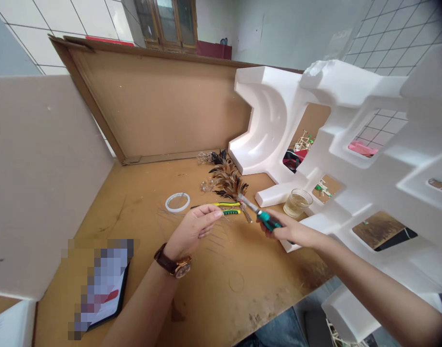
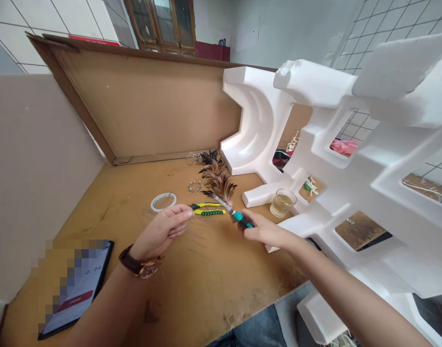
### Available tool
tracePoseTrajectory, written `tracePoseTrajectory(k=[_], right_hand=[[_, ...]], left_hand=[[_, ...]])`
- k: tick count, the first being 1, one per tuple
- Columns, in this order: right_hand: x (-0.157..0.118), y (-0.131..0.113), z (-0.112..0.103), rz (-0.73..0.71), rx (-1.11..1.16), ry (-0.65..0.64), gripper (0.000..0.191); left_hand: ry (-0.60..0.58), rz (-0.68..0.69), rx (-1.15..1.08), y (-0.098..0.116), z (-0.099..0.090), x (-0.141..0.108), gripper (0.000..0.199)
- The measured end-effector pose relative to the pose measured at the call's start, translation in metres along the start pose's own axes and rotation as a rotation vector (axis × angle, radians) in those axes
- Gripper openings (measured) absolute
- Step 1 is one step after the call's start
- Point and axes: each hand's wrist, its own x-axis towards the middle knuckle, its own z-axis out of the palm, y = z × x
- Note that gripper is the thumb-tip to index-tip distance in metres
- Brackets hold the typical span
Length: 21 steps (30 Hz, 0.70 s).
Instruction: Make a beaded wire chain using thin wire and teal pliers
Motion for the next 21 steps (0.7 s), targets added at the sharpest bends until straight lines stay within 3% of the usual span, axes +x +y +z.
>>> tracePoseTrajectory(k=[6, 8, 11, 13, 21], right_hand=[[0.004, 0.013, 0.006, 0.129, 0.040, -0.072, 0.027], [0.004, 0.016, 0.009, 0.143, 0.296, -0.163, 0.030], [0.000, 0.013, 0.012, 0.153, 0.740, -0.422, 0.036], [-0.002, 0.009, 0.015, 0.150, 0.880, -0.534, 0.037], [-0.005, -0.007, 0.028, 0.172, 0.981, -0.561, 0.036]], left_hand=[[0.045, 0.042, 0.013, 0.012, 0.001, -0.010, 0.020], [0.083, 0.057, 0.106, 0.011, 0.003, -0.010, 0.020], [0.177, 0.134, 0.303, 0.005, 0.006, -0.005, 0.020], [0.195, 0.170, 0.388, 0.001, 0.008, -0.002, 0.020], [0.182, 0.289, 0.518, -0.019, 0.025, -0.003, 0.018]])
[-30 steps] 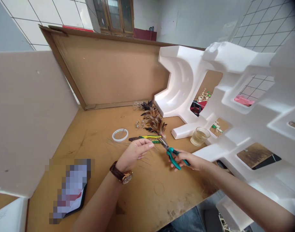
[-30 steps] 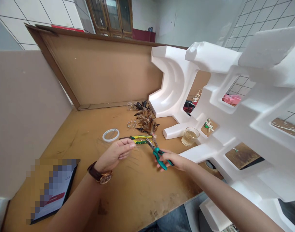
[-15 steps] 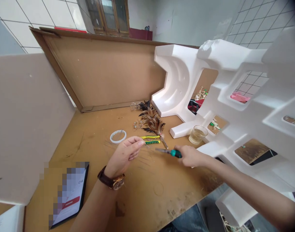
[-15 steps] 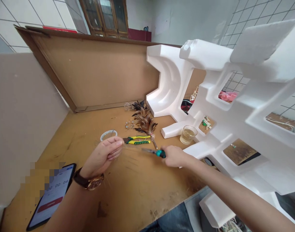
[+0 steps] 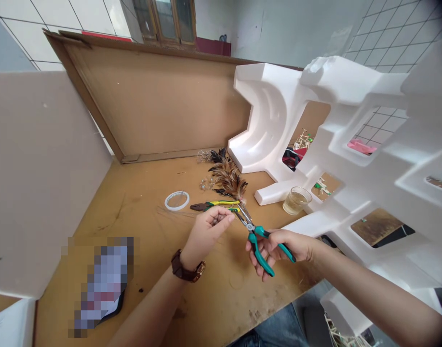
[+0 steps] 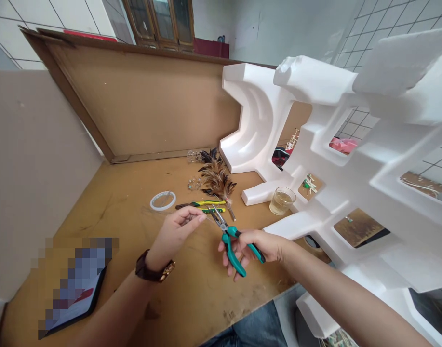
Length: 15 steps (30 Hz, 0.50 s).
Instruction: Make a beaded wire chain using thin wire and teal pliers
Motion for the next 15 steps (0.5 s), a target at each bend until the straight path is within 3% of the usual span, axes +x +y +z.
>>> tracePoseTrajectory(k=[2, 4, 7, 9, 10, 13, 15], right_hand=[[0.001, 0.000, 0.004, 0.000, 0.008, -0.013, 0.035], [0.001, 0.001, 0.006, 0.005, 0.021, -0.028, 0.034], [0.001, 0.003, 0.007, 0.017, 0.034, -0.042, 0.036], [0.001, 0.004, 0.005, 0.023, 0.033, -0.048, 0.037], [0.001, 0.004, 0.005, 0.026, 0.033, -0.049, 0.036], [0.002, 0.002, 0.004, 0.037, 0.002, -0.036, 0.035], [0.002, 0.001, 0.005, 0.019, -0.111, 0.042, 0.034]], left_hand=[[-0.017, 0.040, 0.053, -0.003, 0.004, -0.001, 0.017], [0.050, 0.120, 0.140, -0.007, 0.004, 0.000, 0.017], [0.388, 0.296, 0.293, -0.012, -0.003, 0.003, 0.014], [0.479, 0.302, 0.274, -0.012, -0.008, 0.004, 0.014], [0.418, 0.260, 0.229, -0.011, -0.010, 0.004, 0.015], [0.049, 0.098, 0.078, -0.006, -0.009, 0.003, 0.017], [-0.077, 0.017, -0.008, -0.003, -0.007, 0.003, 0.017]])
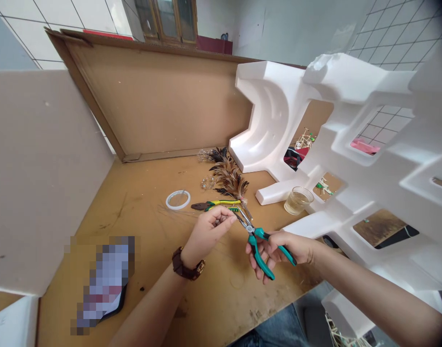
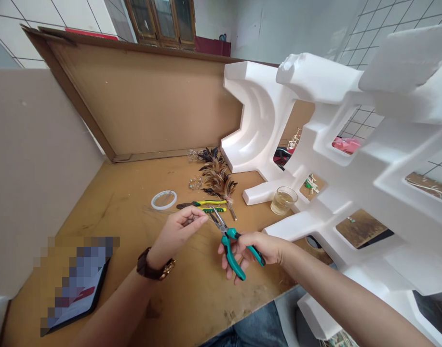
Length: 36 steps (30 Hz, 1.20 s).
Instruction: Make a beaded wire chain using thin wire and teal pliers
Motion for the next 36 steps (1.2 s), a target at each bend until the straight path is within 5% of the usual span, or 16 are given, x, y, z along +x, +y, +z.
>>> tracePoseTrajectory(k=[7, 13, 18, 36], right_hand=[[-0.019, 0.000, -0.013, -0.344, -1.340, 0.797, 0.029], [-0.036, -0.014, -0.024, -0.572, -2.099, 0.886, 0.025], [-0.038, -0.023, -0.021, -0.636, -2.264, 0.891, 0.022], [-0.036, -0.027, -0.020, -0.680, -2.274, 0.922, 0.019]], left_hand=[[-0.195, -0.320, -0.382, 0.001, -0.009, 0.005, 0.020], [-0.316, -0.406, -0.510, -0.002, -0.011, 0.005, 0.020], [-0.362, -0.433, -0.547, -0.002, -0.011, 0.005, 0.021], [-0.406, -0.433, -0.560, -0.003, -0.011, 0.006, 0.021]])
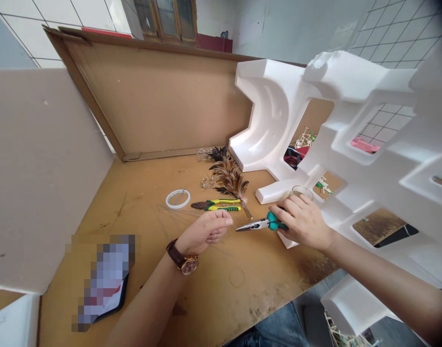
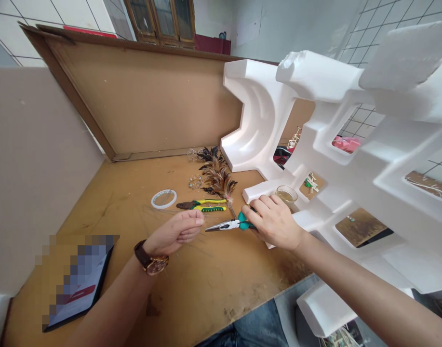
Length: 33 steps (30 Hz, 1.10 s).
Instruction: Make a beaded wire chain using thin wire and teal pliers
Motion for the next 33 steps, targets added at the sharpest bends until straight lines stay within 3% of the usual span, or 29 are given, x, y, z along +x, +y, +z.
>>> tracePoseTrajectory(k=[5, 9, 13, 17, 20, 27, 33], right_hand=[[-0.002, 0.001, 0.000, -0.013, -0.007, -0.005, 0.018], [-0.001, 0.004, -0.005, -0.001, 0.050, -0.052, 0.017], [0.007, 0.003, -0.014, 0.009, 0.152, -0.237, 0.014], [0.011, 0.005, -0.021, 0.133, 0.332, -0.429, 0.014], [0.010, 0.008, -0.024, 0.194, 0.367, -0.460, 0.018], [0.010, 0.018, -0.032, 0.170, 0.327, -0.442, 0.020], [0.011, 0.018, -0.035, 0.177, 0.304, -0.449, 0.020]], left_hand=[[0.006, -0.007, 0.009, -0.002, 0.000, 0.002, 0.021], [0.122, 0.033, 0.112, -0.004, 0.003, 0.004, 0.023], [0.297, 0.212, 0.390, -0.010, 0.010, 0.007, 0.022], [0.339, 0.320, 0.511, -0.015, 0.015, 0.008, 0.020], [0.319, 0.310, 0.480, -0.012, 0.014, 0.007, 0.020], [0.181, 0.198, 0.412, 0.000, 0.001, 0.000, 0.023], [0.118, 0.253, 0.716, 0.007, -0.001, -0.008, 0.029]])
